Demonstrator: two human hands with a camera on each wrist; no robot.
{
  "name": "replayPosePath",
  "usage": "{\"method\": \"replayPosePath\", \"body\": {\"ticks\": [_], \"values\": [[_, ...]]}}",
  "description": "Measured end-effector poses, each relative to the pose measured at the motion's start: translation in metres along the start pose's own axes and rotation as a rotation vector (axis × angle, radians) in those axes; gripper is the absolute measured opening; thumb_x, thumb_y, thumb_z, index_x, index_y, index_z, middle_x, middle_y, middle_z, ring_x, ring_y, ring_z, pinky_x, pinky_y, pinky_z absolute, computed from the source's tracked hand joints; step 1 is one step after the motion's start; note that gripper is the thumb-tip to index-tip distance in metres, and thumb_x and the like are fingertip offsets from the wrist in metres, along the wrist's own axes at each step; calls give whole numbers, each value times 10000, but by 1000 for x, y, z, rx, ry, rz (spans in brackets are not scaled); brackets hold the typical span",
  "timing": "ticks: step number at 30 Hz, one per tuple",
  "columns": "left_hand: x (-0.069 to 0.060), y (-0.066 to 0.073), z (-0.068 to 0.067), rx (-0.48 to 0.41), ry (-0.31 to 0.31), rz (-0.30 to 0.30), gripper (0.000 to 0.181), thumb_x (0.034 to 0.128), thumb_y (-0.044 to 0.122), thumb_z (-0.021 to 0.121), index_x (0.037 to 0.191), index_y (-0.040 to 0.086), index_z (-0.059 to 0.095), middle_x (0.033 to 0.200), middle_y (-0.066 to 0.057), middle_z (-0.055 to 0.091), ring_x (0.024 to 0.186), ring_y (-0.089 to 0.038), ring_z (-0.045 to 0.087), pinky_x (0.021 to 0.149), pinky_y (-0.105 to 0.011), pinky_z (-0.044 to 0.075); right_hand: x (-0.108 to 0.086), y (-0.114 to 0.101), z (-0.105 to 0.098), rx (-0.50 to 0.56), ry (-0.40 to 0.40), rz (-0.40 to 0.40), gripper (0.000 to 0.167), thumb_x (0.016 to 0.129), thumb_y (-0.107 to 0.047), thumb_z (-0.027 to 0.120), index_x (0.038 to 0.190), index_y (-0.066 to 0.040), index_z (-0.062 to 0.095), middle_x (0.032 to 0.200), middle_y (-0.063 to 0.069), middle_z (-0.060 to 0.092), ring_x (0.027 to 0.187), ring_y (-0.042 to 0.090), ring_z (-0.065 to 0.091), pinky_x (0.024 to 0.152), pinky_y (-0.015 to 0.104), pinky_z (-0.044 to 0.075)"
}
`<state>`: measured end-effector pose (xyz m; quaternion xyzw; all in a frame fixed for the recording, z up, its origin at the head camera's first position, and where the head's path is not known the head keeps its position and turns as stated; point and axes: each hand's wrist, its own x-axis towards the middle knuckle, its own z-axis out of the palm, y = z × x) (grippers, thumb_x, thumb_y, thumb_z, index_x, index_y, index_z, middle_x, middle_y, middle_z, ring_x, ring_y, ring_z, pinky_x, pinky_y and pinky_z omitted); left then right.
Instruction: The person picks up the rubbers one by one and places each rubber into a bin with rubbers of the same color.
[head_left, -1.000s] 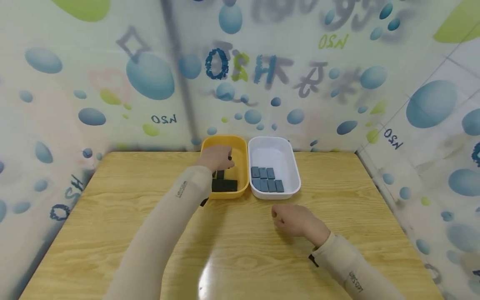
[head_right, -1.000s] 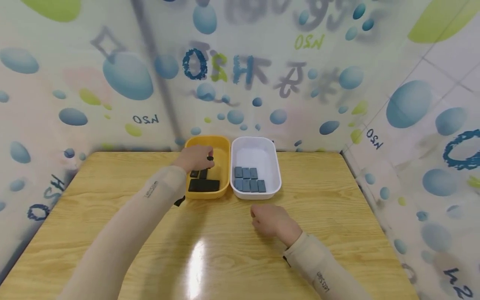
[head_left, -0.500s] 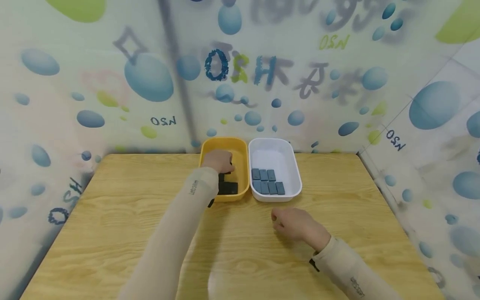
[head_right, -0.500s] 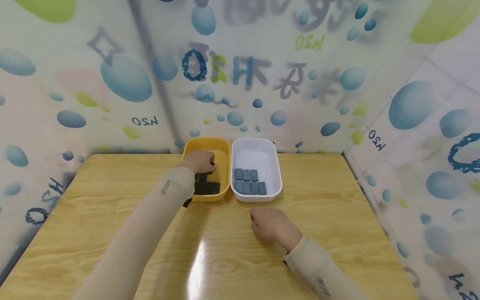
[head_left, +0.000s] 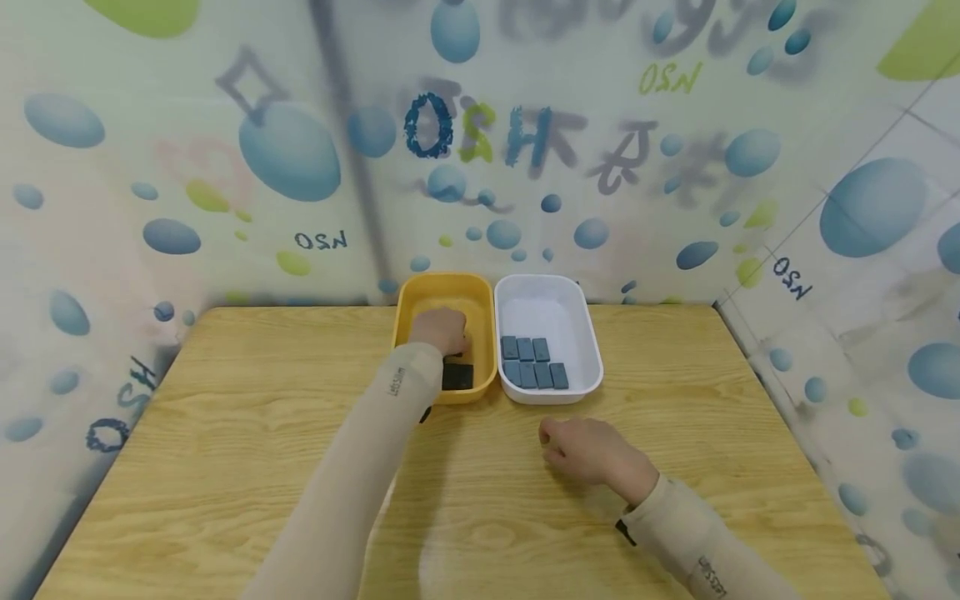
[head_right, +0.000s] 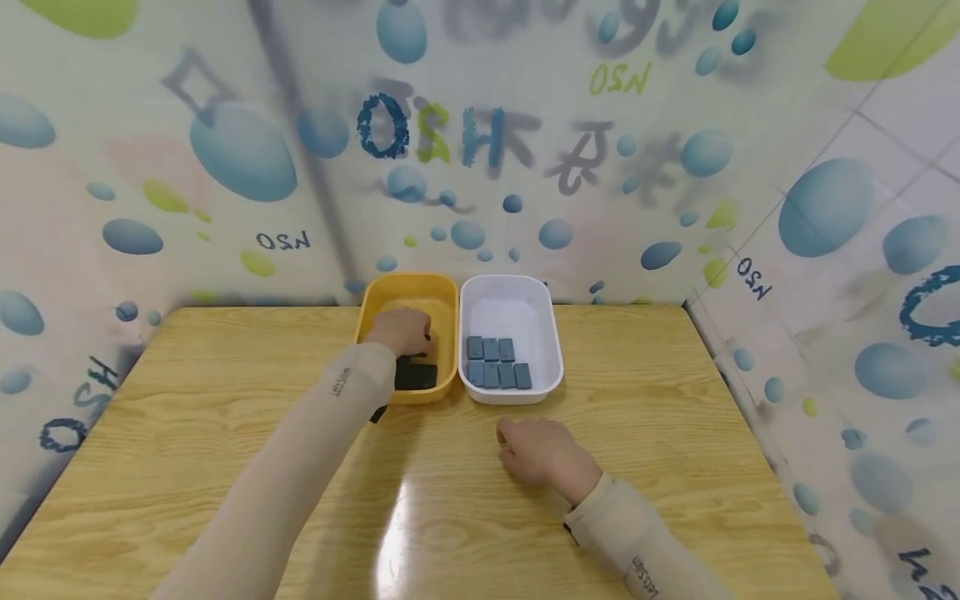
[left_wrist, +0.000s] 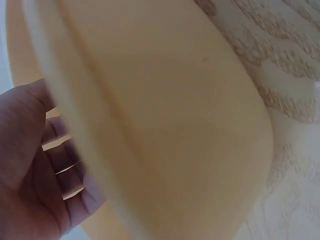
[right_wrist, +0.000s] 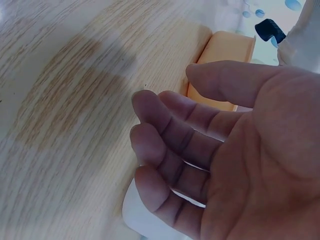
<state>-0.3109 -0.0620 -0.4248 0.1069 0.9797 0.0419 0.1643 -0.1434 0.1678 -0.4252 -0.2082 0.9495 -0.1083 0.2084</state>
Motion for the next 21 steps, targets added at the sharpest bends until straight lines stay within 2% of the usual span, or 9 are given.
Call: {"method": "replayPosePath", "body": {"ticks": [9, 14, 21], "values": [[3, -1, 8, 89, 10, 16, 64, 873, 192, 607, 872, 128, 607, 790, -45, 608, 738, -206, 573, 656, -327, 454, 1, -1, 2, 4, -11, -10, 98, 943, -201, 604, 1019, -142, 584, 745, -19, 564, 652, 149, 500, 620, 361, 444], [3, -3, 9, 115, 14, 24, 108, 881, 232, 629, 862, 126, 622, 773, -36, 612, 720, -194, 576, 654, -318, 464, 2, -1, 2, -1, -9, -18, 101, 943, -203, 608, 1021, -143, 587, 757, -17, 575, 657, 143, 503, 617, 359, 445], [-4, -5, 1, 103, 43, 42, 172, 914, 285, 647, 877, 125, 596, 752, -24, 596, 711, -179, 571, 666, -295, 451, 5, -2, 1, 25, -22, -12, 92, 945, -192, 604, 1018, -138, 589, 762, -15, 570, 669, 150, 504, 642, 365, 453]]}}
